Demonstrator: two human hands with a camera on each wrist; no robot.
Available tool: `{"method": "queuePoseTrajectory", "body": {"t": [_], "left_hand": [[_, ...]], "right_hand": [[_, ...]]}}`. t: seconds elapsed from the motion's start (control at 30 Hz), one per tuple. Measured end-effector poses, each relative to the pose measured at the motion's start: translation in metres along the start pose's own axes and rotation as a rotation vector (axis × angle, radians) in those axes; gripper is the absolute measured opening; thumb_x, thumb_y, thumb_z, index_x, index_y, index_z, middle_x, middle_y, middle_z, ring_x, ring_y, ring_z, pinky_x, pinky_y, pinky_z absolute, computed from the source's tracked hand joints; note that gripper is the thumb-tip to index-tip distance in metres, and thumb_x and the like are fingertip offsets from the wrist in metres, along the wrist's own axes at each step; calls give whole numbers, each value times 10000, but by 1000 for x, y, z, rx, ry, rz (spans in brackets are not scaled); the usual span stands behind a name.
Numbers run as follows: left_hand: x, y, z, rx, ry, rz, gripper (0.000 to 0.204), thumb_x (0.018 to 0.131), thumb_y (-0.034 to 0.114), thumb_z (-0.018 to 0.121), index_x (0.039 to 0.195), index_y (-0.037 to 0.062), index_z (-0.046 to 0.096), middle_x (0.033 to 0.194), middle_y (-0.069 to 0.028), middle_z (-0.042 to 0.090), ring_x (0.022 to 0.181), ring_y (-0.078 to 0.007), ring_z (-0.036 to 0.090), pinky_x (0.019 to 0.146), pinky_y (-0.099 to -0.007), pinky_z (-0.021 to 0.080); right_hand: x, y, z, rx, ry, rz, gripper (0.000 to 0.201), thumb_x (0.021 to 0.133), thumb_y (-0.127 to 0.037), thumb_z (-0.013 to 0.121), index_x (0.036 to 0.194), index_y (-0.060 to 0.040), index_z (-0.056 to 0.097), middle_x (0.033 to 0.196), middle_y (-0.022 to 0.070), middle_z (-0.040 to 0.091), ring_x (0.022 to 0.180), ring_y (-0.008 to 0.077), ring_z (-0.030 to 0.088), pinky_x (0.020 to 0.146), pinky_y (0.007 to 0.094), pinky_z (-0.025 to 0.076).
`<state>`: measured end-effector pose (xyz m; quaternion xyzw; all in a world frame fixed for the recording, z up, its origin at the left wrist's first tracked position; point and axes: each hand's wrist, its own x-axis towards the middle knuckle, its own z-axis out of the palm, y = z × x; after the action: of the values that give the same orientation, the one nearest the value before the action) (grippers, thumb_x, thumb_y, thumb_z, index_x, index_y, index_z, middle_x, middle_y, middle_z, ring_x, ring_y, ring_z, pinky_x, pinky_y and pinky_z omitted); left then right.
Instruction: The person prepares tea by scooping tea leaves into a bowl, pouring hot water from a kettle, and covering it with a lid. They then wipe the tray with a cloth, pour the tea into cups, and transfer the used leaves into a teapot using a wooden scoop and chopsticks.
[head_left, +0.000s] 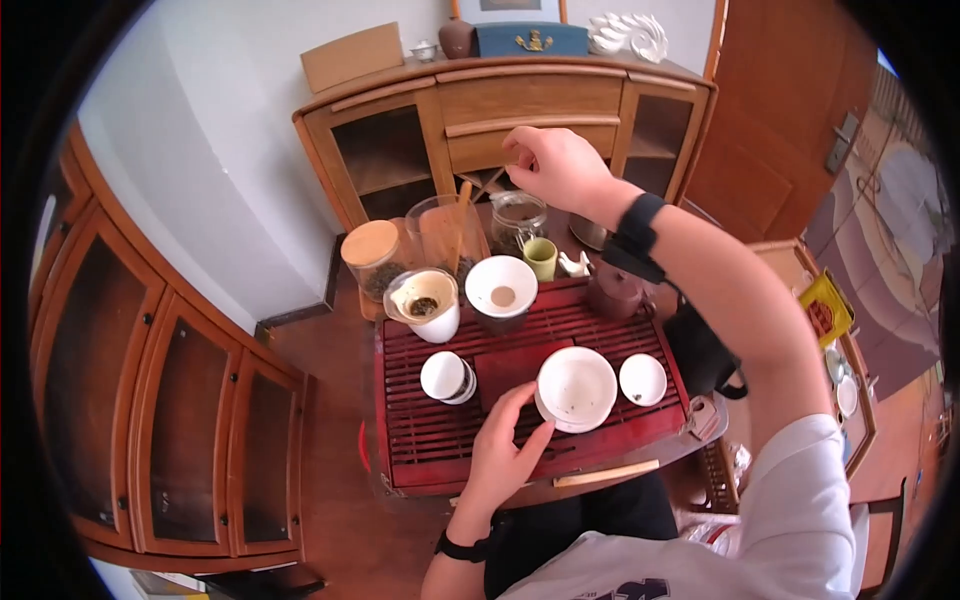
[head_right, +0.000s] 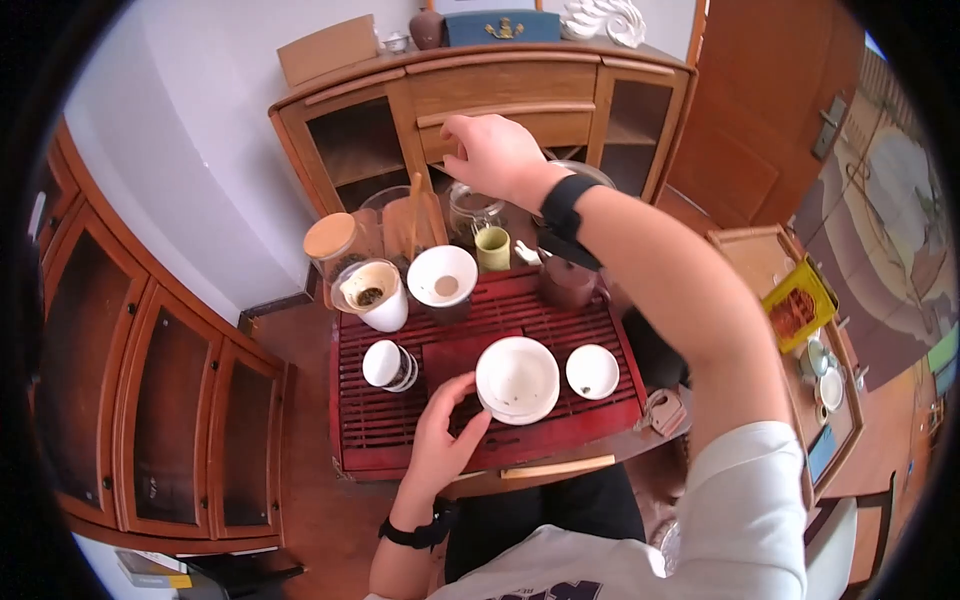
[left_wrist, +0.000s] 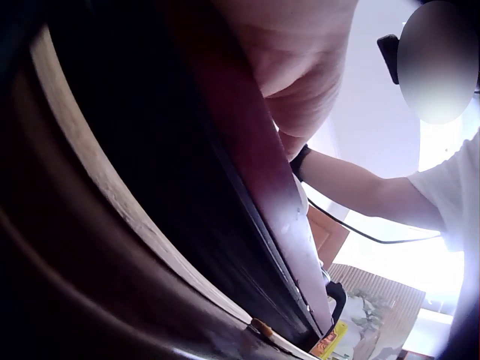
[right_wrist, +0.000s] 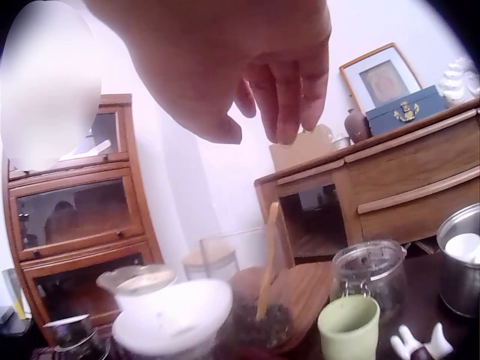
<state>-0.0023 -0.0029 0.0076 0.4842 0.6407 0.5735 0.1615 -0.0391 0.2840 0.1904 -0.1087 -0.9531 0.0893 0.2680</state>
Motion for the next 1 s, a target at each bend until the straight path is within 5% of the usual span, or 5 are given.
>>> {"method": "queuePoseTrajectory", "body": {"t": [0.07,0.23,0.3,0.57,1.0], "left_hand": [[-1,-1,-1,-14,-2,9,488,878,114,711,1320,16,530,1305,-176,586,1193,-314,591,995,-370,474],[2,10,-4,-22,-38,-33,495,876,100,698,1330,14,519,1326,-167,572,1213,-303,572,1012,-372,461],[-1,10,-5,-26,-42,-53,493,877,68,689,1335,3,518,1333,-159,566,1228,-271,560,1036,-355,439],[0,12,-6,0,-43,-46,506,875,86,702,1340,17,515,1339,-165,563,1223,-303,567,1017,-362,455],[0,9,-5,-32,-54,-19,517,864,58,703,1343,10,514,1348,-179,555,1243,-305,554,1038,-376,439]], "right_hand": [[30,4,23,2,96,95,348,819,-278,727,1066,-38,676,859,154,707,833,314,690,763,396,551],[63,1,70,-28,-234,349,632,833,-534,703,1023,69,691,1001,274,696,1005,382,673,922,425,524],[66,11,105,-19,-101,338,560,842,-501,697,943,49,726,943,245,712,954,368,689,885,411,539],[74,9,111,290,-222,409,325,811,-327,749,904,-16,765,853,168,731,820,268,713,787,353,557],[56,-25,93,39,-262,-82,168,828,-218,725,907,-72,750,904,137,725,896,318,686,801,400,546]]}}
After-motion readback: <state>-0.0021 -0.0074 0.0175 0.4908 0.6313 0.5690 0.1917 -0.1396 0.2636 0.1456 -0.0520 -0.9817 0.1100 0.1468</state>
